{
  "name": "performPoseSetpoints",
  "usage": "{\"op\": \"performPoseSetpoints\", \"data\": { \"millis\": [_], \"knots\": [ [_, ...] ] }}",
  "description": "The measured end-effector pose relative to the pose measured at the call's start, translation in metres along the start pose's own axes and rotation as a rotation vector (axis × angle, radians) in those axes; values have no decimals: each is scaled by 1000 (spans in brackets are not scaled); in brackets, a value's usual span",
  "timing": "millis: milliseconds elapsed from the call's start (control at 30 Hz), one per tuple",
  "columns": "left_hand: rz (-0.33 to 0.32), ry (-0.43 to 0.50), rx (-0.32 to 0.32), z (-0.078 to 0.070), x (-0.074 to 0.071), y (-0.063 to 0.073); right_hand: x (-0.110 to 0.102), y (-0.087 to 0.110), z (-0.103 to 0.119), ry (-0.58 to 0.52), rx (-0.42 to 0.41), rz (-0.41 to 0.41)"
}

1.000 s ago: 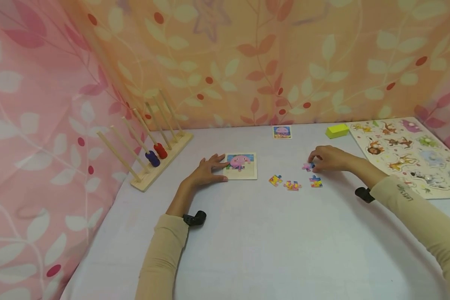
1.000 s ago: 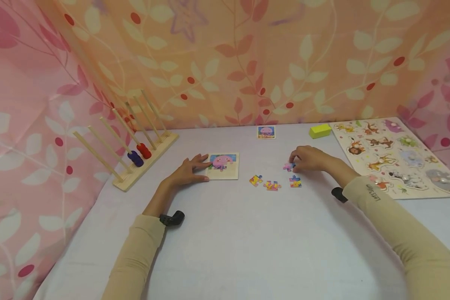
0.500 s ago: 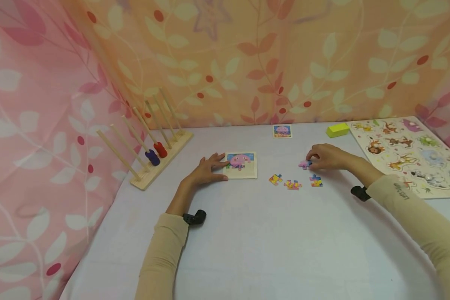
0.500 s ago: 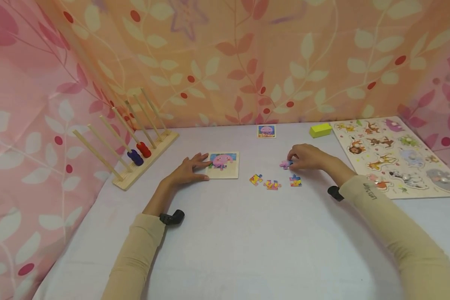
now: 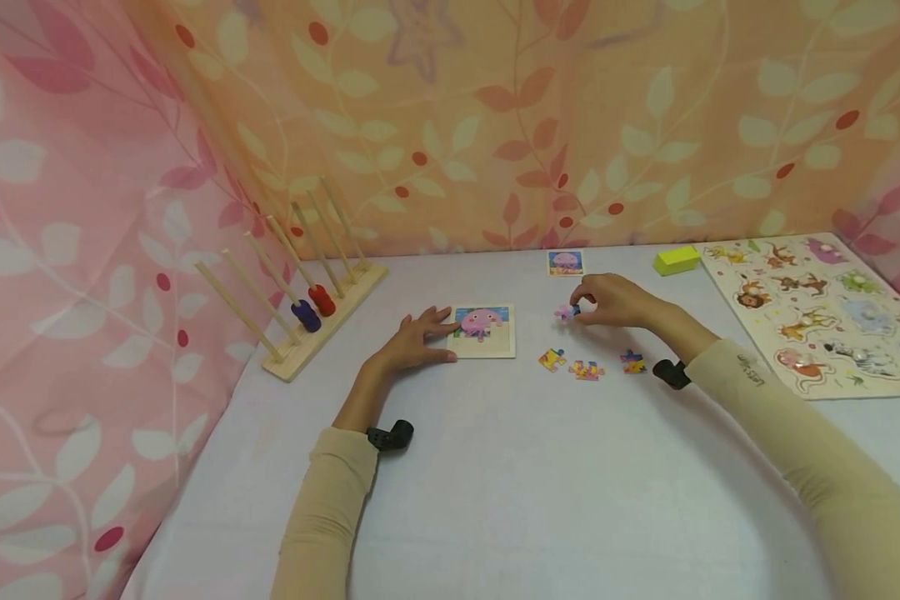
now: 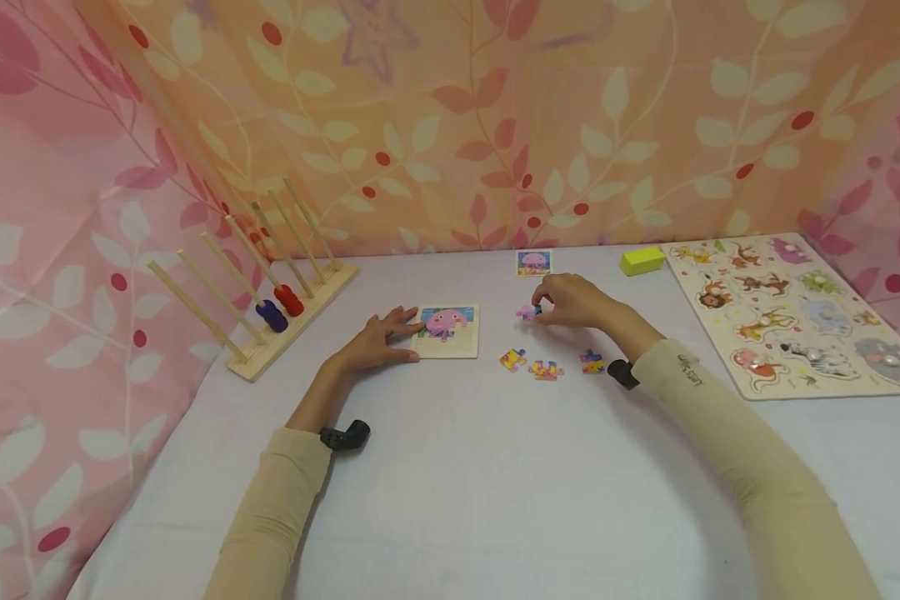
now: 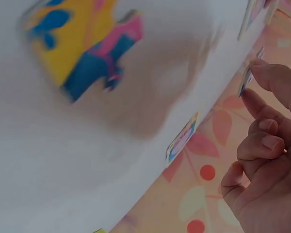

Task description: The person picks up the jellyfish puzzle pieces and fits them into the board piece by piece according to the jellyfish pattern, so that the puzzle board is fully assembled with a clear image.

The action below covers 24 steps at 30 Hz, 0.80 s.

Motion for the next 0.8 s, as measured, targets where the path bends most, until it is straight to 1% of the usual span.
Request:
{"op": "performPoseSetpoints", "data": {
  "millis": [133,300,433,633,800],
  "knots": [
    [-3,-1,3,-1,-1,1,4,-11,13,9,0,-6],
    [6,-11,12,-1,-1,1,17,-24,30,1,16,26],
    [7,-6,16,1,-2,0,27,-32,47,-14,24,20],
    [6,6,26,2,-2,0,40,-39,73,15,27,8],
    [8,3,21,2,-1,0,49,-41,84,26,56,1]
  ]
}}
Point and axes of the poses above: each hand's wrist, its own y-axis away from the middle knuckle, its own x-axis out of the palm, z = x × y, the point moved 2 cm from there along -y, towards the middle knuckle, and after that the axes turned 14 degrees about x, right-handed, at the moved point
